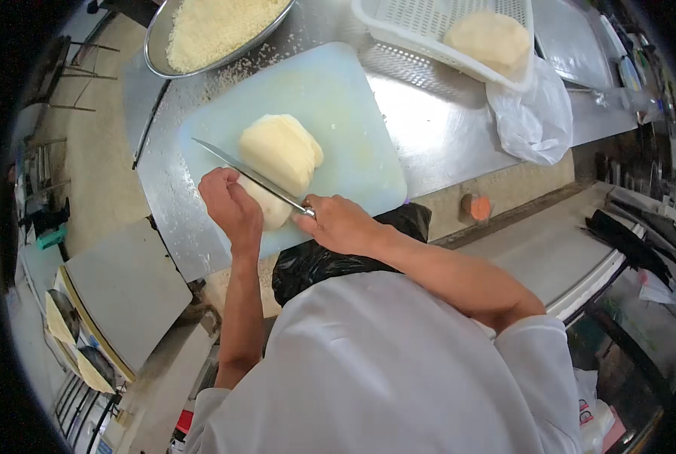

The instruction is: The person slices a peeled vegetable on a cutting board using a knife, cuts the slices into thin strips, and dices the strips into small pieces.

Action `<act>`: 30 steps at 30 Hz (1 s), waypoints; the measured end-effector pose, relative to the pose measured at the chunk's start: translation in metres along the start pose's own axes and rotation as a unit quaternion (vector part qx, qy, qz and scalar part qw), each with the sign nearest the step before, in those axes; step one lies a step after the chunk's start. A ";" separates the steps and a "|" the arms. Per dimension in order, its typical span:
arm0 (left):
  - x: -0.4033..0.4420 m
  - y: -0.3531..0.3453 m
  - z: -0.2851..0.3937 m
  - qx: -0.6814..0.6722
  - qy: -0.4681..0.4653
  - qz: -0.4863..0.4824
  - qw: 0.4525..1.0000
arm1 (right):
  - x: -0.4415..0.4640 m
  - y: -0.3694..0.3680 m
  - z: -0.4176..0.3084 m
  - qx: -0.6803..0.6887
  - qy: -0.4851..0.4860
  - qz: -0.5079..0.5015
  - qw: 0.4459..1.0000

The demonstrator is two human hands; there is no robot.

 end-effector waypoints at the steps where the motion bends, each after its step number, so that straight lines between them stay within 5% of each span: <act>1: -0.005 0.004 -0.001 -0.008 -0.004 0.001 1.000 | -0.003 -0.001 -0.001 0.005 -0.014 -0.004 1.000; 3: -0.007 0.007 0.000 -0.017 -0.027 -0.003 0.999 | 0.011 -0.018 0.017 -0.085 0.047 0.030 0.995; 4: -0.011 0.009 0.004 -0.017 -0.047 -0.003 0.999 | 0.003 -0.007 0.005 -0.043 -0.033 0.022 0.998; 5: -0.015 0.004 0.002 0.006 -0.014 -0.006 1.000 | 0.017 -0.022 0.021 -0.107 0.041 0.039 0.993; 7: -0.023 -0.004 -0.002 -0.007 0.018 0.063 0.998 | -0.004 -0.005 0.005 -0.007 0.013 0.034 0.999; 25: -0.020 -0.001 -0.001 0.028 0.007 0.021 0.999 | -0.030 -0.012 0.036 -0.046 0.023 0.073 0.996; 30: -0.012 0.004 0.009 0.037 0.004 0.028 0.999 | -0.080 0.024 0.004 0.050 0.024 0.058 0.997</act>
Point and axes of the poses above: each hand's wrist, its own x-axis towards the middle knuckle, its own y-axis out of the back of the hand, z = x × y, the point moved 4 cm from there along x, towards the middle knuckle, and after that the axes turned 14 degrees about -y, right-handed, at the moved point
